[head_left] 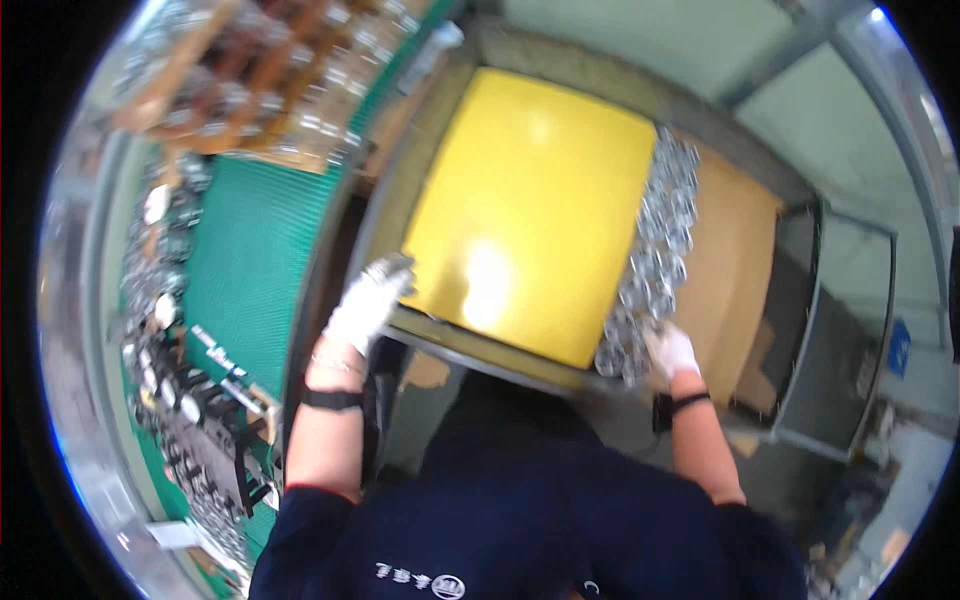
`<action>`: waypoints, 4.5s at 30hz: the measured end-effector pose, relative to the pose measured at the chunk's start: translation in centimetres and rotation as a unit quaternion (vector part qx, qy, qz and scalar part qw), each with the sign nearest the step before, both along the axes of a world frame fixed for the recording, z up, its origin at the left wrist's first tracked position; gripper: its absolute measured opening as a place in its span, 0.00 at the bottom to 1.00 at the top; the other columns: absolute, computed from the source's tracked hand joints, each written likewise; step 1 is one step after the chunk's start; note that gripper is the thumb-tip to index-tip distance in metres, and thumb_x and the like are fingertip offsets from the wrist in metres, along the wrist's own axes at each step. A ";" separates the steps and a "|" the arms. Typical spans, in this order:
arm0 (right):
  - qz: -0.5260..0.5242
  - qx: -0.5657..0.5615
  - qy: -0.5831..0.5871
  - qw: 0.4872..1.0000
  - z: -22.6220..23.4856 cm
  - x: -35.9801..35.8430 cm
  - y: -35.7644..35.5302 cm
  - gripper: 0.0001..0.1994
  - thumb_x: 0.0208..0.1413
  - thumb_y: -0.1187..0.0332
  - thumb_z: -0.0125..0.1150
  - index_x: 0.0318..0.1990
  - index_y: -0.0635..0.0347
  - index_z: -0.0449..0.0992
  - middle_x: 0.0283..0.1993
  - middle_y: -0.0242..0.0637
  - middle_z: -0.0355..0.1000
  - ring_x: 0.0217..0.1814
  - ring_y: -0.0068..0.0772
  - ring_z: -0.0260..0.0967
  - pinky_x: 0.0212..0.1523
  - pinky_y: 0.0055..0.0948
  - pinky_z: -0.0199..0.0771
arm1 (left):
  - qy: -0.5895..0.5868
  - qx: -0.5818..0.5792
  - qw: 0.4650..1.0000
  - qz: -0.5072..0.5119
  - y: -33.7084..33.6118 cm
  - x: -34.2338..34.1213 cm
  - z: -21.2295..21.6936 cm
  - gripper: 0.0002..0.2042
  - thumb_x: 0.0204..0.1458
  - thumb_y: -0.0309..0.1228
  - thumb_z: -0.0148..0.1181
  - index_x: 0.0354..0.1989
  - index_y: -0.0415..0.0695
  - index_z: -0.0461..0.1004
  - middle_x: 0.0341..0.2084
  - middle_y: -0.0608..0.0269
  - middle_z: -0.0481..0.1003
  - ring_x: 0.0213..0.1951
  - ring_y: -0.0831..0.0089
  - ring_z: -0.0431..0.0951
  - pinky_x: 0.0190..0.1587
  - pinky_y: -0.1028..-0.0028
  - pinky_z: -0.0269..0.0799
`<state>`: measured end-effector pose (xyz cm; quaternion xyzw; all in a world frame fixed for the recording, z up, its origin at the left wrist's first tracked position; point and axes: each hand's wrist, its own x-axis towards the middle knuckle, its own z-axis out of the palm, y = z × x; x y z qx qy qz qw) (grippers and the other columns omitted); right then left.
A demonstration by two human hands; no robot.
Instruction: Sorting and inspecting metal pistons using an array of dial gauges.
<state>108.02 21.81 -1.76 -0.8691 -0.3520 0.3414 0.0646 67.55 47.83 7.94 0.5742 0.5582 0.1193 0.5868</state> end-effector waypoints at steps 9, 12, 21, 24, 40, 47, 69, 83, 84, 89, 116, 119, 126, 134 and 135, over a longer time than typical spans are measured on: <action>-0.039 0.088 0.077 0.992 2.5 0.1 -7.0 0.21 0.57 0.54 0.59 0.48 0.64 0.80 0.43 0.55 0.79 0.49 0.52 0.77 0.51 0.39 0.74 | -0.191 0.347 0.908 -0.140 -17.9 -5.1 31.2 0.12 0.56 0.25 0.53 0.44 0.32 0.76 0.40 0.45 0.80 0.38 0.58 0.83 0.43 0.67 0.80; 0.081 0.053 0.014 0.995 12.5 -6.3 -2.3 0.21 0.58 0.55 0.58 0.48 0.63 0.80 0.44 0.54 0.79 0.49 0.52 0.77 0.51 0.39 0.75 | -0.275 0.449 0.699 -0.483 -18.2 -10.0 36.9 0.12 0.59 0.33 0.57 0.38 0.35 0.78 0.37 0.46 0.81 0.33 0.62 0.84 0.30 0.72 0.80; 0.249 0.168 0.086 0.950 13.0 -19.7 7.7 0.20 0.60 0.54 0.57 0.45 0.63 0.80 0.45 0.51 0.79 0.50 0.51 0.77 0.52 0.40 0.75 | -0.227 0.421 0.771 -0.420 -28.0 -24.0 40.7 0.12 0.56 0.33 0.52 0.43 0.38 0.66 0.43 0.44 0.72 0.40 0.58 0.74 0.44 0.63 0.69; 0.340 0.167 0.074 0.923 15.7 -26.7 10.2 0.20 0.60 0.54 0.57 0.46 0.62 0.80 0.46 0.50 0.79 0.50 0.50 0.77 0.53 0.39 0.75 | -0.268 0.430 0.765 -0.399 -27.1 -28.8 39.6 0.03 0.54 0.23 0.48 0.30 0.38 0.68 0.33 0.47 0.74 0.29 0.59 0.75 0.33 0.66 0.72; 0.590 0.295 0.194 0.726 27.8 -52.0 21.5 0.11 0.60 0.61 0.60 0.43 0.57 0.80 0.41 0.43 0.78 0.44 0.45 0.77 0.46 0.34 0.76 | 0.328 0.274 0.819 0.383 -34.1 -39.2 16.7 0.09 0.56 0.26 0.59 0.44 0.39 0.77 0.40 0.50 0.80 0.43 0.52 0.79 0.48 0.63 0.74; 0.506 0.212 0.450 0.704 25.7 -56.1 26.1 0.07 0.63 0.75 0.57 0.45 0.70 0.75 0.39 0.44 0.80 0.45 0.30 0.80 0.48 0.25 0.80 | 0.496 0.223 0.679 0.494 -34.5 -46.4 14.3 0.17 0.54 0.32 0.61 0.52 0.41 0.73 0.47 0.48 0.76 0.50 0.51 0.76 0.52 0.60 0.72; 0.579 0.199 0.255 0.749 25.7 -64.9 12.4 0.14 0.64 0.56 0.53 0.47 0.56 0.77 0.41 0.43 0.78 0.44 0.45 0.77 0.46 0.39 0.76 | 0.671 0.119 0.697 0.223 -33.8 -69.6 -1.8 0.13 0.48 0.32 0.65 0.39 0.40 0.76 0.35 0.51 0.76 0.43 0.51 0.75 0.47 0.55 0.72; 0.649 0.227 0.309 0.657 27.3 -68.8 15.3 0.13 0.61 0.59 0.60 0.46 0.56 0.78 0.36 0.42 0.78 0.37 0.41 0.78 0.40 0.34 0.77 | 0.069 0.150 0.813 0.559 -36.7 -60.3 13.1 0.13 0.57 0.26 0.57 0.46 0.32 0.79 0.36 0.58 0.82 0.33 0.77 0.80 0.36 0.76 0.75; 0.678 0.249 0.320 0.613 27.2 -69.7 15.3 0.13 0.60 0.61 0.60 0.48 0.57 0.78 0.38 0.42 0.78 0.39 0.41 0.78 0.42 0.33 0.78 | 0.023 0.128 0.825 0.550 -34.9 -58.0 16.6 0.14 0.57 0.26 0.57 0.48 0.32 0.78 0.36 0.58 0.82 0.33 0.76 0.80 0.37 0.76 0.75; 0.720 0.223 0.417 0.508 27.2 -73.1 14.4 0.46 0.49 0.61 0.72 0.72 0.61 0.51 0.68 0.52 0.59 0.68 0.51 0.61 0.65 0.37 0.67 | -0.311 0.071 0.835 0.448 -29.0 -50.5 21.4 0.20 0.58 0.27 0.54 0.57 0.27 0.69 0.50 0.51 0.77 0.42 0.71 0.80 0.42 0.74 0.77; 0.634 -0.001 0.300 0.712 22.4 -68.8 18.5 0.33 0.57 0.59 0.62 0.67 0.67 0.62 0.49 0.55 0.76 0.48 0.47 0.78 0.49 0.37 0.77 | 0.345 0.415 0.828 0.151 -20.4 -47.2 12.7 0.38 0.44 0.39 0.69 0.62 0.31 0.61 0.53 0.43 0.69 0.56 0.47 0.69 0.60 0.57 0.66; 0.516 -0.114 0.429 0.733 20.0 -68.5 18.4 0.36 0.59 0.58 0.61 0.70 0.68 0.56 0.49 0.54 0.76 0.44 0.37 0.80 0.47 0.31 0.78 | 0.325 0.410 0.836 0.164 -18.8 -47.5 11.7 0.40 0.42 0.36 0.69 0.64 0.32 0.59 0.55 0.42 0.67 0.59 0.46 0.67 0.63 0.57 0.64; 0.502 -0.091 0.445 0.736 19.4 -68.6 17.6 0.45 0.56 0.55 0.64 0.74 0.67 0.46 0.57 0.59 0.71 0.59 0.47 0.72 0.61 0.31 0.70 | 0.289 0.387 0.850 0.211 -17.6 -47.4 10.0 0.42 0.43 0.35 0.72 0.67 0.37 0.56 0.57 0.44 0.66 0.57 0.45 0.69 0.58 0.56 0.70; 0.549 -0.039 0.404 0.731 18.6 -68.5 17.6 0.44 0.58 0.60 0.62 0.74 0.66 0.42 0.50 0.50 0.74 0.43 0.36 0.76 0.46 0.29 0.77 | 0.266 0.368 0.861 0.230 -17.4 -47.5 9.8 0.43 0.43 0.36 0.74 0.67 0.38 0.57 0.57 0.44 0.66 0.56 0.45 0.71 0.57 0.56 0.71; 0.548 -0.027 0.400 0.734 18.4 -68.5 17.6 0.46 0.54 0.54 0.64 0.73 0.67 0.47 0.51 0.59 0.73 0.52 0.46 0.75 0.56 0.33 0.73 | 0.268 0.375 0.856 0.233 -17.4 -47.5 9.9 0.42 0.43 0.36 0.74 0.66 0.38 0.57 0.57 0.44 0.66 0.56 0.46 0.71 0.57 0.57 0.71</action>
